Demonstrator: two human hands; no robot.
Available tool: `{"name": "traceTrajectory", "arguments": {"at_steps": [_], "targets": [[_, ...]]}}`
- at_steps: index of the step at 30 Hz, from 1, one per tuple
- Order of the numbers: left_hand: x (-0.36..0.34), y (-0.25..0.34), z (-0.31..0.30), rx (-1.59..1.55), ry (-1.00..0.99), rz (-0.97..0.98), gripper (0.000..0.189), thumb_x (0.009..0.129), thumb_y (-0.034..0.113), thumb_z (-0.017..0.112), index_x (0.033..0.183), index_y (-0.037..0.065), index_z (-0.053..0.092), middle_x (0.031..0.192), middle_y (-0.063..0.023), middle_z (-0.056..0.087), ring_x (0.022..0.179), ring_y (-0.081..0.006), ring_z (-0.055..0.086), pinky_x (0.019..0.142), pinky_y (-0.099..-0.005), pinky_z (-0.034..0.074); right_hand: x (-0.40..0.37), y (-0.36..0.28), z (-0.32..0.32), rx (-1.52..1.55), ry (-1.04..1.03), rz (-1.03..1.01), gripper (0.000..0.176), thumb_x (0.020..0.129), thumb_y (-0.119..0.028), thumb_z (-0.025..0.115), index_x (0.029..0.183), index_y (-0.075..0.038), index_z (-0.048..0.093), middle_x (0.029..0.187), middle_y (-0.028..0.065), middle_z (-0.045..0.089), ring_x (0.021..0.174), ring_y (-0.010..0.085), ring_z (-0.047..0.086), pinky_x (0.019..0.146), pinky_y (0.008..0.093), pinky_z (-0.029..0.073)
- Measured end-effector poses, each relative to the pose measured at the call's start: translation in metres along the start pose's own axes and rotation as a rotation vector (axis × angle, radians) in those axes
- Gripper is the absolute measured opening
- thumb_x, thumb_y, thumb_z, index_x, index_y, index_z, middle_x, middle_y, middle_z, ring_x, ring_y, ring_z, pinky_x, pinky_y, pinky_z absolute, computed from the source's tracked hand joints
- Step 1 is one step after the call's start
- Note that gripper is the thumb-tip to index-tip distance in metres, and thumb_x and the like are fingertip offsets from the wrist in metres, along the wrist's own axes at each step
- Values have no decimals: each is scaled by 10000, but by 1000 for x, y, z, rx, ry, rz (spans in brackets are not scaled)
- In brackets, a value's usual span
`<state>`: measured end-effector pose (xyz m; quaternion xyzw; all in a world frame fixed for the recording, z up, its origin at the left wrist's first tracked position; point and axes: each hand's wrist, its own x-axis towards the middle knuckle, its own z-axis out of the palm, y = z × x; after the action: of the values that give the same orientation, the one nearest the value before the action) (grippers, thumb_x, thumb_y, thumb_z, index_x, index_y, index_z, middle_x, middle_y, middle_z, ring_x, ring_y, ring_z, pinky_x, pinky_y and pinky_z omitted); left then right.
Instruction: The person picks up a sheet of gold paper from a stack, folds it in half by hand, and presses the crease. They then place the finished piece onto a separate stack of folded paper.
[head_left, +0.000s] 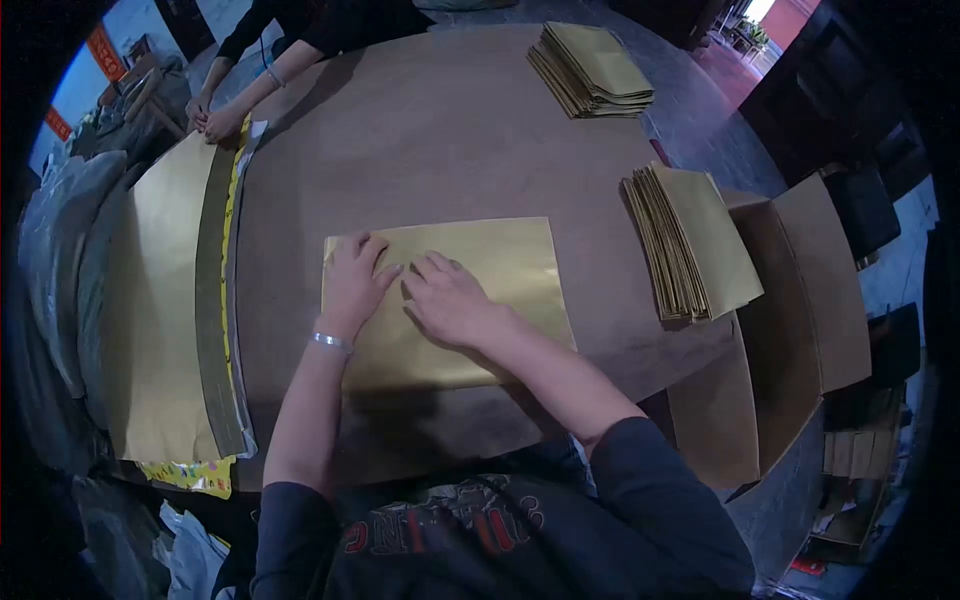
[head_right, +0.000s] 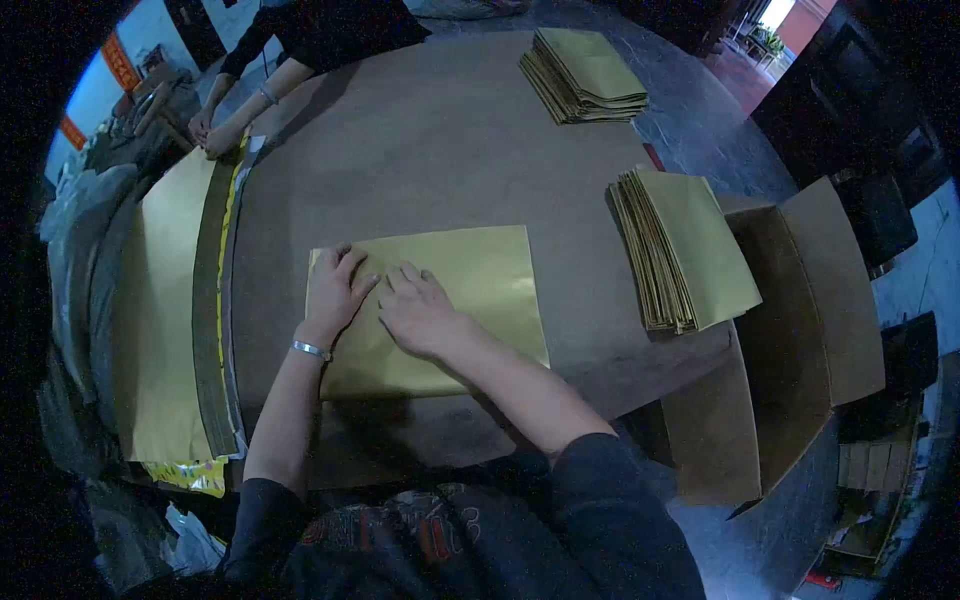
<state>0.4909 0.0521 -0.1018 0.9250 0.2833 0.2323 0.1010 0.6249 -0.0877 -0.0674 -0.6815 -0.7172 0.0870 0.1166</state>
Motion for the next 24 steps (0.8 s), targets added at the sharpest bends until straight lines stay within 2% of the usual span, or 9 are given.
{"name": "traceTrajectory", "arguments": {"at_steps": [1, 3, 4, 6, 8, 12, 17, 20, 24], "targets": [[-1, 2, 0, -17, -11, -58, 370, 789, 272, 718, 1095, 85, 625, 1154, -128, 574, 1081, -322, 543, 927, -462, 430, 4, 0, 14, 4, -3, 1, 390, 896, -287, 554, 1193, -34, 553, 1313, 184, 483, 1264, 370, 423, 1046, 484, 371], [-7, 5, 2, -23, 12, -107, 318, 781, 246, 725, 1031, 78, 622, 1027, -116, 590, 1001, -315, 559, 864, -456, 443, 11, -2, 31, -41, 204, 68, 501, 924, -367, 503, 1313, -52, 482, 1441, 183, 373, 1372, 363, 302, 1101, 550, 261], [-10, 4, 2, -16, 10, -127, 318, 781, 246, 725, 1031, 78, 622, 1027, -116, 590, 1001, -315, 559, 864, -456, 443, 7, 7, 35, -50, 58, 175, 578, 943, -423, 449, 1402, -75, 400, 1503, 173, 301, 1422, 346, 219, 1129, 580, 166], [-16, -3, -2, -46, 1, 38, 347, 784, 277, 725, 1057, 90, 619, 1115, -122, 576, 1065, -306, 543, 883, -460, 437, 1, 26, 29, -72, 43, 256, 584, 955, -430, 424, 1427, -89, 377, 1521, 168, 273, 1435, 336, 189, 1144, 563, 142], [-21, -10, -12, -33, -25, 96, 401, 787, 300, 723, 1111, 95, 605, 1197, -123, 549, 1141, -314, 511, 923, -493, 414, -5, 46, 19, -63, 10, 358, 602, 965, -446, 397, 1448, -89, 353, 1554, 164, 213, 1456, 329, 136, 1151, 560, 129], [-26, -36, -13, 125, -149, -69, 551, 885, 469, 586, 1304, 116, 531, 1459, -158, 375, 1402, -356, 285, 1077, -619, 256, -13, 63, 10, -62, -14, 381, 616, 968, -448, 390, 1451, -70, 336, 1567, 172, 174, 1465, 337, 94, 1154, 565, 121], [-28, -33, -9, 151, -92, -95, 574, 877, 477, 587, 1311, 108, 519, 1457, -181, 370, 1379, -357, 310, 1075, -611, 265, -4, 55, 13, -99, -51, 370, 609, 975, -409, 382, 1471, -67, 292, 1565, 184, 165, 1464, 345, 95, 1147, 584, 128], [-33, -30, -4, 156, 83, -311, 575, 858, 446, 616, 1283, 70, 530, 1409, -193, 426, 1345, -356, 349, 1087, -573, 275, -2, 54, 16, -120, -22, 373, 607, 968, -406, 383, 1461, -60, 309, 1569, 167, 171, 1466, 330, 103, 1139, 593, 139], [-38, -36, -2, 84, 171, -323, 454, 837, 290, 654, 1225, 70, 568, 1333, -107, 511, 1273, -309, 438, 1046, -533, 334, -3, 54, 14, -113, -14, 375, 613, 962, -406, 400, 1459, -58, 316, 1567, 166, 181, 1464, 331, 113, 1145, 581, 139]]}}
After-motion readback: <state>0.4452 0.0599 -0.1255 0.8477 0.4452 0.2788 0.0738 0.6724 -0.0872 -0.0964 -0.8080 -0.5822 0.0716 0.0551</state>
